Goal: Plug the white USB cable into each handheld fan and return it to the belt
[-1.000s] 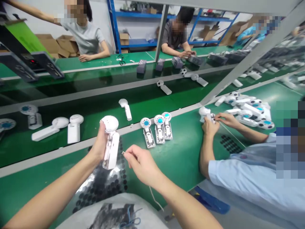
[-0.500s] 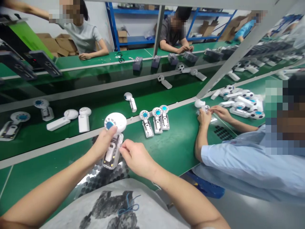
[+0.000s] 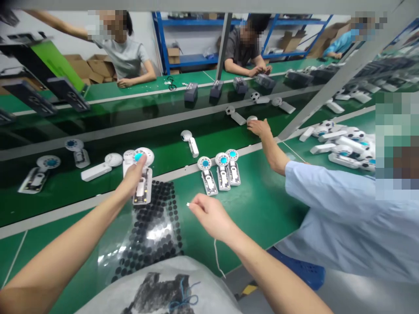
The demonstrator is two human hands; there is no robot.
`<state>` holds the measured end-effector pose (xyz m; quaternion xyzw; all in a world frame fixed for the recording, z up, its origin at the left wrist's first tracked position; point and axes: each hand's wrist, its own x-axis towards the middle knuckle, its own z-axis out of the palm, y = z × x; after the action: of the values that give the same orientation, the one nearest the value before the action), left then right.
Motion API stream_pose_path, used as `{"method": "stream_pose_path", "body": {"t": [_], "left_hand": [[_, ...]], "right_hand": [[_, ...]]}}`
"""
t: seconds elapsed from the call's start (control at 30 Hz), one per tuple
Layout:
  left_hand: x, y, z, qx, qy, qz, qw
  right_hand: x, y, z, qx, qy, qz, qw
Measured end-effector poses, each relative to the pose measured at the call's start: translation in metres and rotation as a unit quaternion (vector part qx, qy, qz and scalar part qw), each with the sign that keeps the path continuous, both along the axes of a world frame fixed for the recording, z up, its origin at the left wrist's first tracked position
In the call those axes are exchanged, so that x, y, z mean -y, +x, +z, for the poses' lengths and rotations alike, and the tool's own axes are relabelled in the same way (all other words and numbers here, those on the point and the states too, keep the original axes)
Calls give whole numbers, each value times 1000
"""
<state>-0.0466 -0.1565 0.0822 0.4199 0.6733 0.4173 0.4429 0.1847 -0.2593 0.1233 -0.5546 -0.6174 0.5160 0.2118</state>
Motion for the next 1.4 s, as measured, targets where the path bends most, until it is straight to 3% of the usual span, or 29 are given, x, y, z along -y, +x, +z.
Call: {"method": "stream_pose_path", "body": {"t": [0.1, 0.3, 0.43, 0.53, 0.63, 0.73, 0.8, 0.97, 1.03, 1.13, 1.27, 1.4], "left_hand": [[-43, -15, -15, -36, -29, -12, 999], [-117, 5, -52, -113, -39, -10, 993], [-139, 3, -65, -181, -12, -21, 983], [-124, -17, -67, -236, 35, -12, 971], [-100, -44, -68, -247, 17, 39, 968], [-86, -63, -66, -185, -41, 79, 979], [-82, -66, -58, -120, -68, 65, 988], [-49, -34, -16, 102, -107, -44, 988], [-23, -11, 3, 254, -121, -70, 957], [18, 24, 26, 436, -153, -73, 884], [52, 54, 43, 426, -120, -132, 887], [66, 60, 51, 404, -87, -173, 894]], "right_hand": [[1, 11, -6, -45, -47, -24, 998], [7, 7, -17, -57, -94, -25, 994], [2, 14, -22, -46, -98, -48, 993], [-5, 20, -26, -46, -101, -68, 991], [-11, 22, -30, -56, -108, -82, 989], [-15, 18, -30, -70, -111, -85, 988], [-16, 15, -27, -78, -108, -75, 988], [-13, 7, -8, -88, -66, -49, 993], [-10, 1, 1, -89, -33, -37, 995], [-5, -9, 13, -90, 11, -14, 996], [4, -18, 25, -99, 51, 6, 994], [14, -18, 32, -106, 63, 0, 992]]}}
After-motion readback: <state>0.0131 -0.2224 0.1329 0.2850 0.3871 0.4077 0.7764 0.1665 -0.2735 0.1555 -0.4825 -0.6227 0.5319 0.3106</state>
